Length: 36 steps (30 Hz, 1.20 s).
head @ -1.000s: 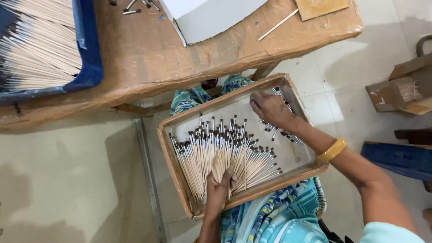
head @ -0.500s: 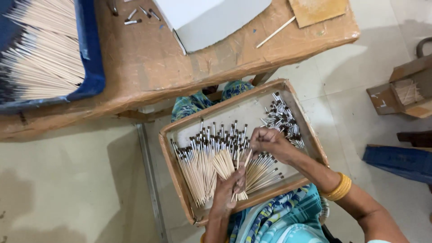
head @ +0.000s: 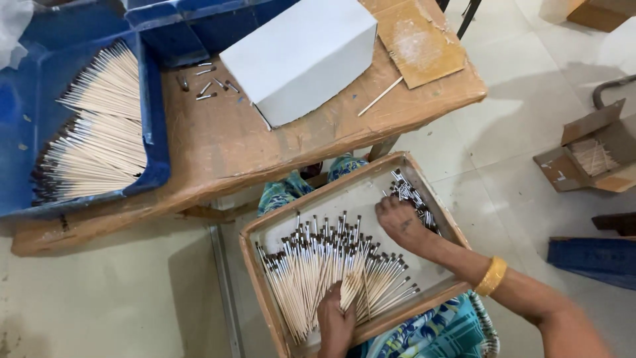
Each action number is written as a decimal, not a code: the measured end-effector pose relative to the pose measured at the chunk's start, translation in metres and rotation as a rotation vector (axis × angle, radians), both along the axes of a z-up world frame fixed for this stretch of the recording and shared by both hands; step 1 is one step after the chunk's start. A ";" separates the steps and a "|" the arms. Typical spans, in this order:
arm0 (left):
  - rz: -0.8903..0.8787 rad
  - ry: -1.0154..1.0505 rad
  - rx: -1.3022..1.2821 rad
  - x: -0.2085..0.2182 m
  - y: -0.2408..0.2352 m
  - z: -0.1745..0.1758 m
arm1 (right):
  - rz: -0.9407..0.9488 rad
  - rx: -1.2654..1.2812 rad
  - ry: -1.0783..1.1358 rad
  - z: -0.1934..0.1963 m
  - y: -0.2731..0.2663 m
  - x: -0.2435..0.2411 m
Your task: Sorting and inspecting small wooden sticks with black tips (possibly matchsticks) into a small wooden tray.
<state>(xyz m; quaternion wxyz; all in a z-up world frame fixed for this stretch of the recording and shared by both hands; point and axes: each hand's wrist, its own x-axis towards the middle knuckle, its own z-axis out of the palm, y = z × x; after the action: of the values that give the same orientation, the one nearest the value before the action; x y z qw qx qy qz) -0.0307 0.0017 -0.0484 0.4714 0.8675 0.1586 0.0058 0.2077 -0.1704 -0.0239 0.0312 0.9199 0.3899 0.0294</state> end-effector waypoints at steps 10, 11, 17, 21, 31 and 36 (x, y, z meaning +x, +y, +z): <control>0.251 0.184 -0.616 0.015 0.002 0.020 | -0.100 0.510 0.382 0.039 0.003 0.018; 0.268 0.204 -0.625 0.018 0.002 0.025 | -0.097 0.497 0.406 0.032 0.000 0.013; 0.320 0.115 -1.498 0.034 0.001 0.039 | -0.282 1.289 1.485 0.021 -0.005 -0.027; 0.303 0.153 -1.682 0.035 -0.001 0.043 | -0.381 1.323 1.674 0.037 -0.001 -0.037; 0.119 -0.025 -0.428 0.021 -0.015 0.036 | -0.317 1.138 1.639 -0.009 -0.017 -0.053; -0.022 -0.179 0.035 0.011 -0.003 0.050 | -0.404 0.708 1.422 0.020 -0.009 -0.035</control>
<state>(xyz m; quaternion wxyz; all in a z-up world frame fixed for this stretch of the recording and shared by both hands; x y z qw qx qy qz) -0.0192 -0.0011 0.0014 0.4685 0.8733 0.1063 0.0812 0.1727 -0.1797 -0.0038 -0.5111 0.7265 0.1108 -0.4457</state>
